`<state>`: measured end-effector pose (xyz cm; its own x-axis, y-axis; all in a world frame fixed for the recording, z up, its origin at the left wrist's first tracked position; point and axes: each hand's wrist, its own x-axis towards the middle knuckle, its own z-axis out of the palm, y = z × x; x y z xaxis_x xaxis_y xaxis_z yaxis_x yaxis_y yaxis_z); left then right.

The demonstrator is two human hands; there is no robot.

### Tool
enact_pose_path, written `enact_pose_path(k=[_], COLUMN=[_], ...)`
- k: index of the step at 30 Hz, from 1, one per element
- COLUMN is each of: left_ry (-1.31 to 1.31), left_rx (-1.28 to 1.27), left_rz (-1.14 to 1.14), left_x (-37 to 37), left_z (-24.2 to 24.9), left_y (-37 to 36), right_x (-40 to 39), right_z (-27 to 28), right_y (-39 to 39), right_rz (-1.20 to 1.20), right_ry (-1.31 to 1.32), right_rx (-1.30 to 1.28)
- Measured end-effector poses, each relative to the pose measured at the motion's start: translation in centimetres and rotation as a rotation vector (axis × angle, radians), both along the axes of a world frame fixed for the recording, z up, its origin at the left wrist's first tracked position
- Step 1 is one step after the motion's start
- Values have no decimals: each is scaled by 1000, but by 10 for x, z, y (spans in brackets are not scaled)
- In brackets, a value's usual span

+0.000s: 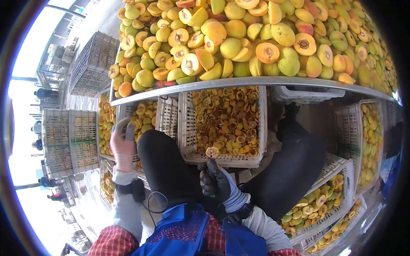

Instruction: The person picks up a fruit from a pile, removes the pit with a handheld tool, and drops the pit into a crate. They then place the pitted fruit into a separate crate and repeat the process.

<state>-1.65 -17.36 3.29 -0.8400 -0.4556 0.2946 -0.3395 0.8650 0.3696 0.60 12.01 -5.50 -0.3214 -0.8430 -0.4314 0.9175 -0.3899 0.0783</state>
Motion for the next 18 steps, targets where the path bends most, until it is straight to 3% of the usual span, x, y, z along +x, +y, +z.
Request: enact_pose_path(k=[2, 3, 5, 9, 14, 17, 18], left_ry=[1, -126, -163, -741, -613, -235, -259], left_rx=[130, 51, -173, -48, -262, -13, 490], left_rz=[-140, -127, -404, -557, -557, -647, -580], left_x=[-56, -90, -146, -204, -188, -146, -124], left_z=[-10, -3, -12, -6, 11, 12, 2], left_y=[19, 38, 47, 36, 43, 54, 63], right_x=[-4, -5, -8, -16, -24, -36, -41], right_z=[5, 5, 4, -10, -7, 18, 30], right_y=[-10, -10, -7, 1, -1, 9, 7], right_rz=[41, 22, -12, -67, -151, -200, -229], right_ry=[75, 126, 222, 150, 94, 164, 292], right_rx=[199, 212, 244, 376, 298, -116, -62])
